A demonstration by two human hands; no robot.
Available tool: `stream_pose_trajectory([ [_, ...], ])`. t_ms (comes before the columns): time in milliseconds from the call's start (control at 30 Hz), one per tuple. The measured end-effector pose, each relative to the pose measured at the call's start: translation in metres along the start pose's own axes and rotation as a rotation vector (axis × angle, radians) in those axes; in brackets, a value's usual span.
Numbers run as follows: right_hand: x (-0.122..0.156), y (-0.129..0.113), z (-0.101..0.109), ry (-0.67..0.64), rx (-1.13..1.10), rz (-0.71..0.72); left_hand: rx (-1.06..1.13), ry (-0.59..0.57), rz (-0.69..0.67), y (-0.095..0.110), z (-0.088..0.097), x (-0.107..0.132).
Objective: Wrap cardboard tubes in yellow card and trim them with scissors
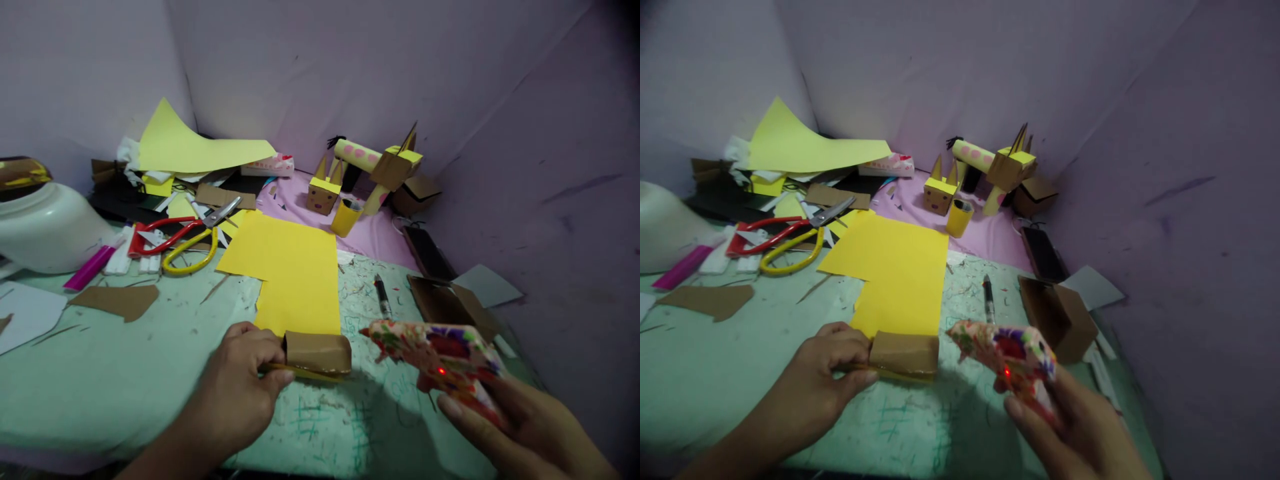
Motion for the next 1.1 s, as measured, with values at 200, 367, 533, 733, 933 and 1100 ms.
stream_pose_trajectory([
  [200,-0.032,0.006,-0.034,-0.009,-0.369,-0.324,-0.045,0.041,-0.032,0.0,0.002,0.001],
  [367,-0.073,0.015,-0.082,0.049,-0.497,-0.387,-0.076,0.067,-0.061,-0.005,0.002,0.002],
  [533,-0.092,0.014,-0.101,0.093,-0.492,-0.277,-0.098,0.091,-0.13,-0.011,0.002,0.001],
  [733,-0.052,0.01,-0.066,0.242,-0.249,-0.1,-0.116,0.118,-0.136,-0.008,0.006,0.001],
  [933,0.006,0.015,-0.076,-0.019,-0.574,-0.132,-0.138,0.136,-0.06,-0.002,0.011,0.0],
  [1100,0.016,0.003,-0.091,-0.208,-0.49,0.095,-0.158,0.156,-0.035,-0.008,0.015,0.0],
])
Point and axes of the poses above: each hand's wrist, its own x-axis away from the middle knuckle, its own z-axis out of the back of the hand, y = z × x, the point moved 7 cm from there along -x, towards the middle knuckle, and after that the axes turned 15 degrees about y, right-handed, at the moved point
